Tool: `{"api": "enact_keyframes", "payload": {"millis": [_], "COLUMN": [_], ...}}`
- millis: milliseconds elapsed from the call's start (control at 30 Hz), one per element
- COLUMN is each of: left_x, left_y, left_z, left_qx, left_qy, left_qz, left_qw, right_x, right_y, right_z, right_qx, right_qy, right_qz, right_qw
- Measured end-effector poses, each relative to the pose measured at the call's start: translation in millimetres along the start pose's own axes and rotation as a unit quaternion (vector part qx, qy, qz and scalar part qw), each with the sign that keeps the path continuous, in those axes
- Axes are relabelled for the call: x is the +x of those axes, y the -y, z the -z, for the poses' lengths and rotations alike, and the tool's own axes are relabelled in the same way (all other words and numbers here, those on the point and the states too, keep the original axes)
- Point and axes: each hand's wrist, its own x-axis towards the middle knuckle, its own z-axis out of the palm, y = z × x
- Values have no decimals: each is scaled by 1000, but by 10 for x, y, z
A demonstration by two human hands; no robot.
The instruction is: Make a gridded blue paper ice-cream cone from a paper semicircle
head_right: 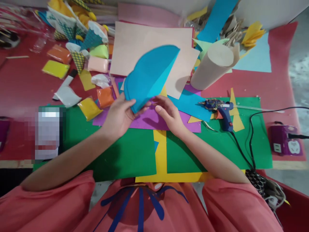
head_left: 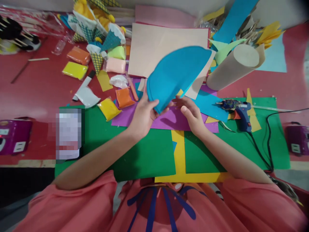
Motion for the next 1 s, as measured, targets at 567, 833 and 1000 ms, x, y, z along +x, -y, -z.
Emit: {"api": "enact_keyframes", "payload": {"millis": [567, 833, 1000], "left_x": [-84, -27, -60], "left_y": [405, 394, 310], "left_z": [316, 400, 330], "left_qx": [150, 120, 91], "left_qy": [70, 31, -1], "left_qz": [-70, -20, -5], "left_qw": [984, 992, 996], "right_x": [-11, -50, -52], "right_y": [-32, 41, 88], "right_z": [62, 84, 45], "right_qx": [9, -23, -53], "right_qy": [-28, -67, -45], "right_qz": [-140, -174, -192], "right_qw": [990, 982, 979]}}
